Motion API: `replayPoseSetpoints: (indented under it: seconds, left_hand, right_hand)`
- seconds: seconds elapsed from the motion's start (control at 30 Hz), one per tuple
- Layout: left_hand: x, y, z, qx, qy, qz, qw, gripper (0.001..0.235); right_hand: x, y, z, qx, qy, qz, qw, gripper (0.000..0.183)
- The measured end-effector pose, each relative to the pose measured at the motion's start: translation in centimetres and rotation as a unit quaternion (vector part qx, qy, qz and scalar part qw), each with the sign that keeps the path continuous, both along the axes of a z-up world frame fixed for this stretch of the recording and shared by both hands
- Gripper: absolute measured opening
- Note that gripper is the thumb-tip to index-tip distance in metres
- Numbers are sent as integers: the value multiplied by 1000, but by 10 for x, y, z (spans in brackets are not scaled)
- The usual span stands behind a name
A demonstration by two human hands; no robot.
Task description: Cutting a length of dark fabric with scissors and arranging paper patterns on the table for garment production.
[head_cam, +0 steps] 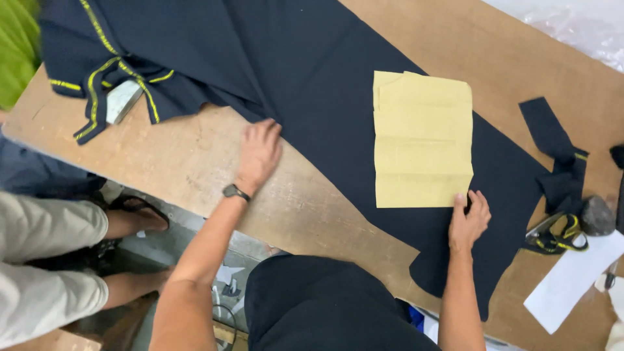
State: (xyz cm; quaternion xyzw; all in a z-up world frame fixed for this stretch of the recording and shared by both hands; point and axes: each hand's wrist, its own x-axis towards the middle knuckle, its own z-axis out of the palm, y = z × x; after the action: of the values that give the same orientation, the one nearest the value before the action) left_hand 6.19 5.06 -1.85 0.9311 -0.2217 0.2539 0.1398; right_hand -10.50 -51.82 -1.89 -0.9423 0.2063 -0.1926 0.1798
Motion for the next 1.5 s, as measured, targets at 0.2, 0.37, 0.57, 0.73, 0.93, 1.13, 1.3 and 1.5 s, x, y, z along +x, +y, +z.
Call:
replayPoseSetpoints:
  seconds: [0.2, 0.37, 0.57, 0.73, 0.93, 1.13, 1.3, 1.5]
  left_hand:
    - [75, 51, 12, 103, -23, 12, 994, 36]
    - [109, 68, -8, 161, -73, 26, 984, 12]
    - [46, 77, 55, 158, -73, 46, 984, 18]
    - [-32, 90, 65, 116, 71, 138, 981, 34]
    - [-57, 50, 86, 69, 79, 178, 978, 44]
    - [-41, -45, 81, 19, 139, 29, 990, 66]
    - [-21, -40, 49, 27, 250, 18, 968, 91]
    - [-7, -23, 62, 11, 335, 12, 942, 107]
  right_hand:
    - [15, 43, -9, -36, -10, -49, 998, 80]
    - [13, 60, 9, -2, 3, -59, 998, 84]
    - [15, 67, 15, 12, 21, -65, 998, 85]
    - [14, 74, 15, -13, 13, -42, 999, 79]
    - [16, 93, 1, -4, -17, -41, 999, 77]
    - [22, 92, 37, 108, 44, -55, 992, 84]
    - [31, 81, 54, 118, 96, -49, 987, 76]
    - [53, 68, 52, 123, 131, -27, 983, 61]
